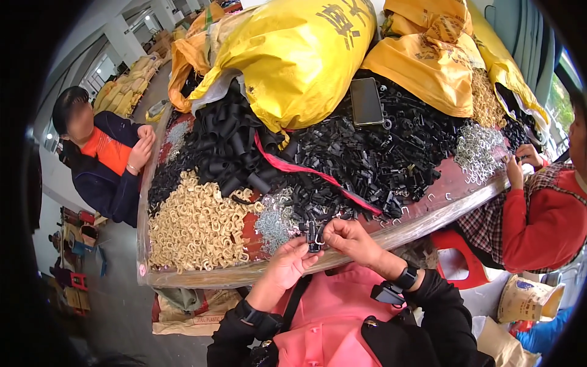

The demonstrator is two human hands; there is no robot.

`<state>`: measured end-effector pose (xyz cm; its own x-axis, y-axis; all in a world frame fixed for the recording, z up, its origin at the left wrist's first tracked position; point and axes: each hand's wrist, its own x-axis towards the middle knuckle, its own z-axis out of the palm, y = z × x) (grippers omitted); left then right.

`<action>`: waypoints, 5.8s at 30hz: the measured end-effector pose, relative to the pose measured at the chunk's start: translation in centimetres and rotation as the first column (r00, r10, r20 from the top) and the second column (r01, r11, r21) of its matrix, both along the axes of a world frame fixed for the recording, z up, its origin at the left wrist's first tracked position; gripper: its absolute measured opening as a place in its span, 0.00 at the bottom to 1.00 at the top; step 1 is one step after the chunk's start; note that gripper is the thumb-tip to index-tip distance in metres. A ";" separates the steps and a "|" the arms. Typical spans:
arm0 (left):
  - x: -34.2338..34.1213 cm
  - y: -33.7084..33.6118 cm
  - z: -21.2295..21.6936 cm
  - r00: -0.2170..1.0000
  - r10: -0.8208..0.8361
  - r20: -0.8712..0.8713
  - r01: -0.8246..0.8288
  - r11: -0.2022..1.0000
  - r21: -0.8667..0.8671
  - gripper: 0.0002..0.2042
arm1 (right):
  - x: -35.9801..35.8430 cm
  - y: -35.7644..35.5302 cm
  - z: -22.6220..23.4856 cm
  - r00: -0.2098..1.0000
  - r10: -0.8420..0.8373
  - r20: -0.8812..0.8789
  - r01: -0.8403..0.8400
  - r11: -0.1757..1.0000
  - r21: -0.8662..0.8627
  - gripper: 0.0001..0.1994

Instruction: Sorting small black and silver industrial components at a factory workbench.

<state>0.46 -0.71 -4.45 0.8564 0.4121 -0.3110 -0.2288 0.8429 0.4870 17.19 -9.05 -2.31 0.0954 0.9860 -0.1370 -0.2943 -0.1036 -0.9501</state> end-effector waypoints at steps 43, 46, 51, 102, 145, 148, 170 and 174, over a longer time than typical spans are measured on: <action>-17.3 -8.7 2.5 0.546 0.831 -0.104 -0.811 0.556 0.181 0.06 | -19.1 5.2 5.4 0.418 0.456 0.786 -0.771 0.636 0.041 0.12; -16.7 -7.8 2.2 0.545 0.833 -0.095 -0.816 0.553 0.167 0.05 | -18.5 5.8 4.2 0.453 0.463 0.762 -0.727 0.687 0.015 0.14; -17.0 -7.0 3.2 0.615 0.785 -0.076 -0.741 0.608 0.284 0.05 | -18.4 6.9 4.0 0.448 0.528 0.722 -0.738 0.673 -0.034 0.16; 4.6 0.6 0.8 0.976 -0.041 -0.213 0.058 0.996 0.071 0.13 | 8.4 -2.9 16.6 0.759 0.619 0.202 -0.460 0.292 0.838 0.16; -2.4 1.7 -0.3 0.991 0.094 -0.099 -0.090 0.995 0.050 0.09 | 12.0 -2.7 -2.1 0.334 -0.211 0.919 0.232 0.963 0.137 0.18; -2.1 2.0 -0.4 0.988 0.088 -0.126 -0.078 0.993 0.084 0.10 | 12.8 -2.3 -1.7 0.374 -0.334 0.865 0.297 0.927 0.229 0.14; -2.2 2.9 -2.4 0.998 0.052 -0.036 -0.053 0.998 -0.036 0.08 | 18.8 -0.3 -3.2 -0.142 -0.467 0.873 0.508 0.723 0.469 0.09; -1.9 3.0 -1.9 1.000 0.023 -0.011 -0.023 0.999 -0.033 0.07 | 18.2 0.2 -3.3 0.128 -0.637 0.760 0.629 0.644 0.435 0.07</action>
